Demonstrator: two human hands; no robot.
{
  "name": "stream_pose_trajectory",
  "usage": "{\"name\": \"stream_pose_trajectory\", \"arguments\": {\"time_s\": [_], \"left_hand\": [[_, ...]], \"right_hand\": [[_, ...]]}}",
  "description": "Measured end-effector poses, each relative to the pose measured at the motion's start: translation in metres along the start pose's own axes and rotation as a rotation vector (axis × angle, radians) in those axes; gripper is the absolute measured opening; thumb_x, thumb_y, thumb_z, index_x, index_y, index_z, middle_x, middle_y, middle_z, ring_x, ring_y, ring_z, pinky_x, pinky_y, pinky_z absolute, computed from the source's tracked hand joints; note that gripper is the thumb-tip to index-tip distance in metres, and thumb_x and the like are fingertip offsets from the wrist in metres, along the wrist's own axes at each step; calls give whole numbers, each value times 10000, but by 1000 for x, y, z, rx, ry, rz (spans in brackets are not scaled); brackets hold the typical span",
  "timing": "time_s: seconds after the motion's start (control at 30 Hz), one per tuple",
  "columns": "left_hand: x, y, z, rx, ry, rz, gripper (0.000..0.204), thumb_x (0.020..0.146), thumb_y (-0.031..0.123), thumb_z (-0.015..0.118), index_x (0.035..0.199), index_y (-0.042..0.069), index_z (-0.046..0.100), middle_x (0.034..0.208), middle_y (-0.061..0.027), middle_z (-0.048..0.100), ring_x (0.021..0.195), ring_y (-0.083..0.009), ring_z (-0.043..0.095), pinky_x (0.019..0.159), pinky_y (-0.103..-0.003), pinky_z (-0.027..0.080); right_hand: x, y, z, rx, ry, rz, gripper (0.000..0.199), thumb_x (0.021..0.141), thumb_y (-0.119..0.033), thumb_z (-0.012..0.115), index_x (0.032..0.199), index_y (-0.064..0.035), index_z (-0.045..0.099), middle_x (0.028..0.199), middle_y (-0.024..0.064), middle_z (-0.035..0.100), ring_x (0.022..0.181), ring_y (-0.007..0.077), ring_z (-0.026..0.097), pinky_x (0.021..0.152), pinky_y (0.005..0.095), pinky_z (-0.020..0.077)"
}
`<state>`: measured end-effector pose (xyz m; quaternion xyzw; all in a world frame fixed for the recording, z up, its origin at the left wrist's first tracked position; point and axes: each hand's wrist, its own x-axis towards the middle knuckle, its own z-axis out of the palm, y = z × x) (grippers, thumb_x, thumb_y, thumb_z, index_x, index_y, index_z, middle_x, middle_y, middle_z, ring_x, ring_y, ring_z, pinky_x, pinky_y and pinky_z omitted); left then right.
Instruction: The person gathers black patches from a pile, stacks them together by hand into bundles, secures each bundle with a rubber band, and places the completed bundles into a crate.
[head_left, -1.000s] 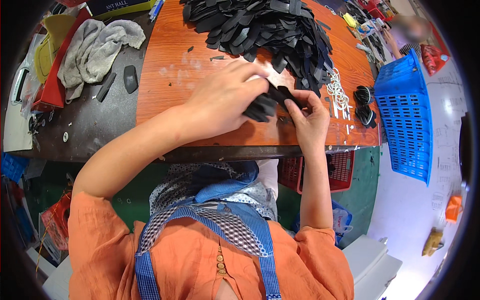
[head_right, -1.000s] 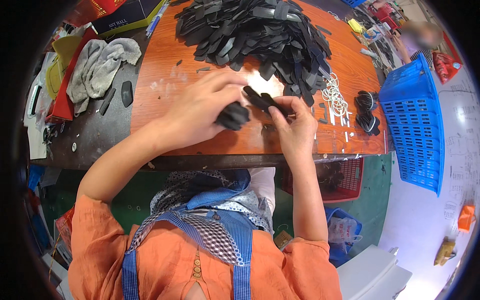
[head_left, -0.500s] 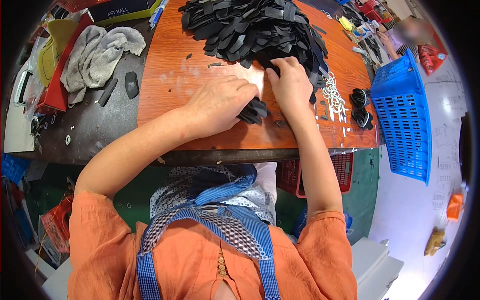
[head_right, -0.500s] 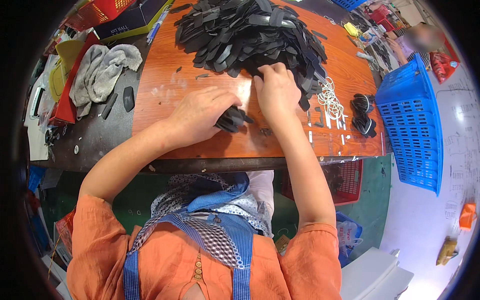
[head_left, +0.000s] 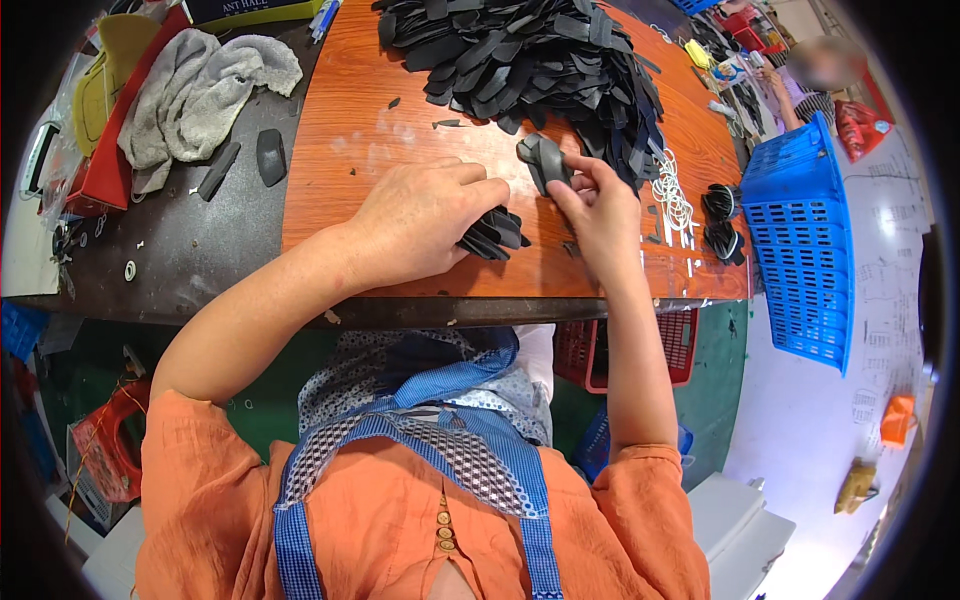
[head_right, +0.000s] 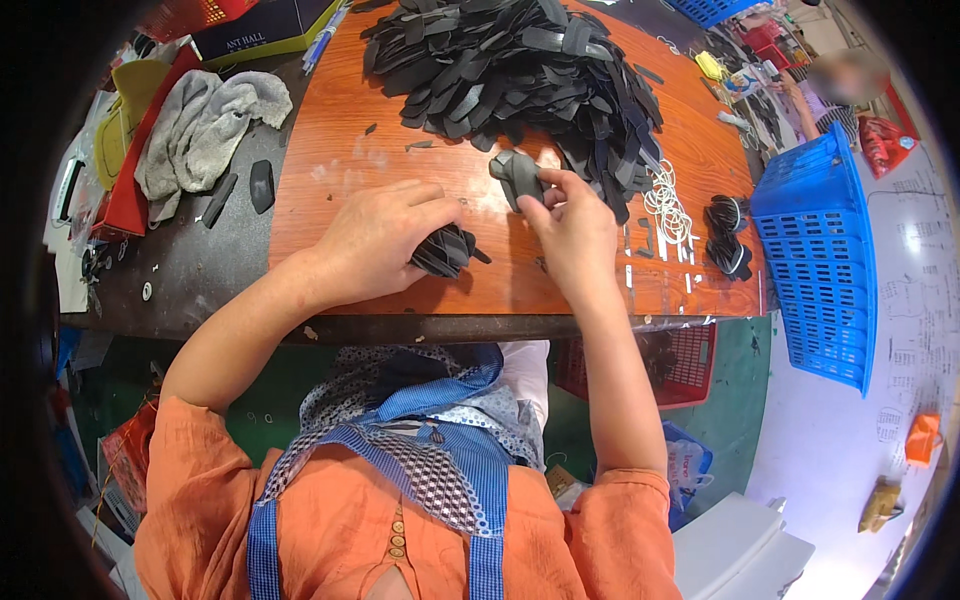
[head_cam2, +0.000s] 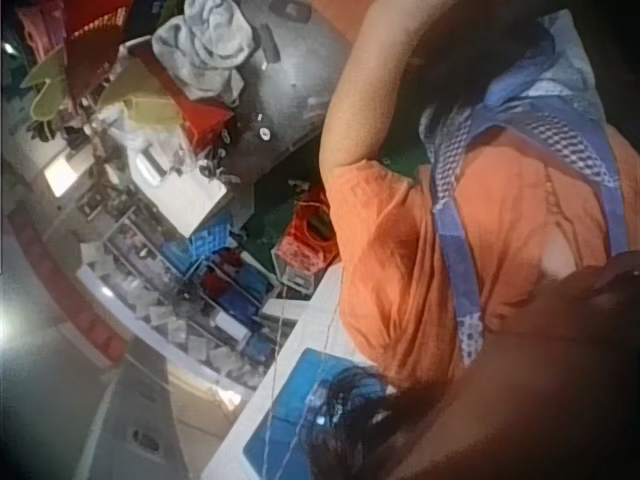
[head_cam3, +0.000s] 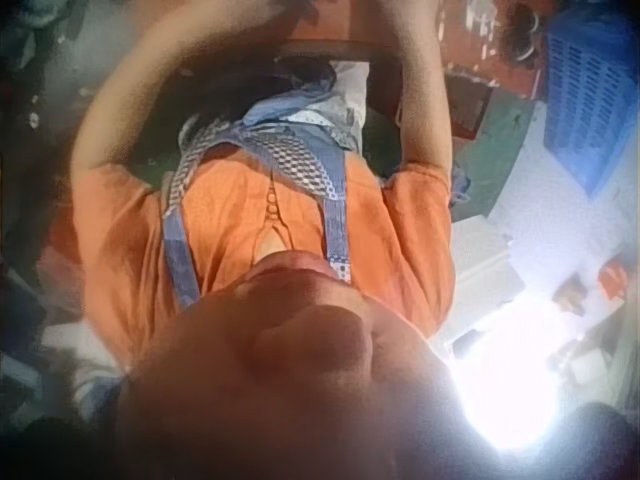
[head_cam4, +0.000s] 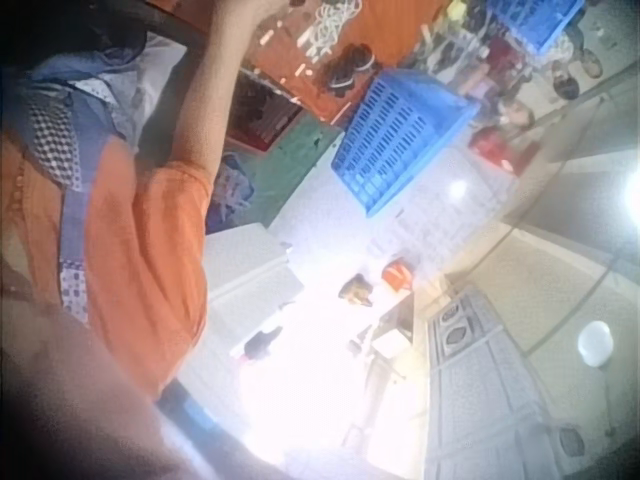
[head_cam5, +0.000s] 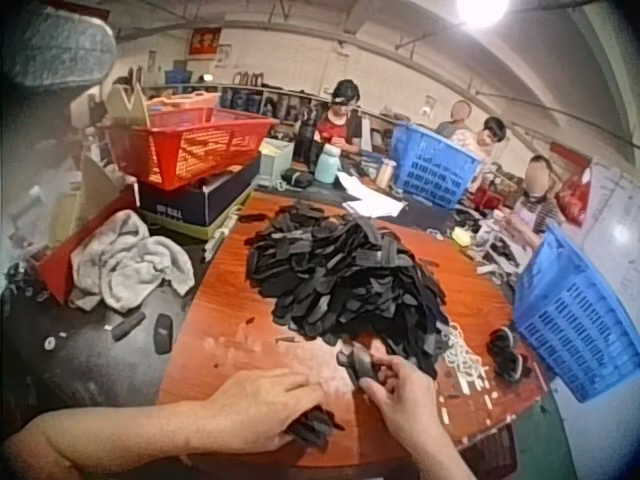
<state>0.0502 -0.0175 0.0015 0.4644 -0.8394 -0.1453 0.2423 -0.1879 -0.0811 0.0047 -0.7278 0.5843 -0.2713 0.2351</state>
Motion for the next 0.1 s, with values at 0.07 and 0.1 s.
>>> {"name": "stream_pose_trajectory", "arguments": {"time_s": [0.07,0.1], "left_hand": [[0,2,2,-18,28,34,445,726,75,818,1138,84,650,1028,-114,671,1009,-354,670,837,-448,553],[0,2,2,-33,56,62,443,732,87,819,1141,91,649,1032,-114,672,1012,-353,671,840,-441,555]], "right_hand": [[-1,-4,4,-256,32,23,429,839,-296,854,1171,-65,712,908,102,722,804,285,707,757,410,551],[-1,-4,4,-282,31,25,385,869,-271,829,1173,-64,716,1013,84,737,902,252,718,776,393,554]]}}
